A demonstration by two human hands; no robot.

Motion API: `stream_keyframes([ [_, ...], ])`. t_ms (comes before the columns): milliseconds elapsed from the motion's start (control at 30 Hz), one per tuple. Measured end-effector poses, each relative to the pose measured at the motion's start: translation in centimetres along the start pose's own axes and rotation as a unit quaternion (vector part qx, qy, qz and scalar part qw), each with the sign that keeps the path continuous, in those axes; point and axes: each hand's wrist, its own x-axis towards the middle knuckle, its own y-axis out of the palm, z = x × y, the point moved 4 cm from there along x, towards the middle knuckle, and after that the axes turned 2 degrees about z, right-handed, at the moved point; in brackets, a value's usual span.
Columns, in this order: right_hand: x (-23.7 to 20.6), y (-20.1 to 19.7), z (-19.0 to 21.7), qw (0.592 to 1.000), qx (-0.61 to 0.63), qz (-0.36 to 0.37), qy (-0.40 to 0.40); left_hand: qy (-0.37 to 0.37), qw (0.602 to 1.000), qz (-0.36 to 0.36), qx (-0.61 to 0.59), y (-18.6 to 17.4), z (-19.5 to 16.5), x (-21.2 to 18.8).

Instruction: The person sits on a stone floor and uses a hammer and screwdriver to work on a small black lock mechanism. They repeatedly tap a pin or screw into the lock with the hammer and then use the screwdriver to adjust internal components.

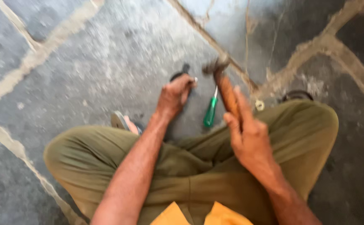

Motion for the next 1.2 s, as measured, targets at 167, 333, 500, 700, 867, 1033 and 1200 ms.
stream_keyframes([
  [167, -2.2, -5.2, 2.3, 0.991, 0.086, -0.089, 0.04, -0.017, 1.0, 0.013, 0.002, 0.9, 0.1, -0.2],
  [333, 0.9, 1.4, 0.7, 0.998, -0.003, 0.039, 0.042, -0.034, 0.999, 0.02, -0.013, 0.9, 0.4, -0.3],
  [500, 0.5, 2.1, -0.7, 0.999, 0.004, 0.039, 0.035, -0.032, 0.999, -0.024, 0.024, -0.8, 1.2, 0.0],
  [700, 5.9, -0.5, -6.3, 0.988, -0.055, 0.038, 0.136, -0.136, 0.99, -0.022, -0.013, 1.4, -1.4, -0.8],
  [867, 11.2, 2.5, -10.8, 0.981, -0.188, -0.014, 0.045, -0.082, 0.995, 0.041, 0.024, -0.8, -0.8, -0.9],
  [1033, 10.8, 6.3, -13.6, 0.978, -0.196, -0.01, 0.078, -0.198, 0.979, -0.05, 0.008, -3.4, 4.2, -0.4],
  [1200, 11.3, 6.7, -11.5, 0.98, -0.196, -0.004, 0.022, -0.304, 0.95, 0.044, 0.056, -1.2, 6.3, -0.6],
])
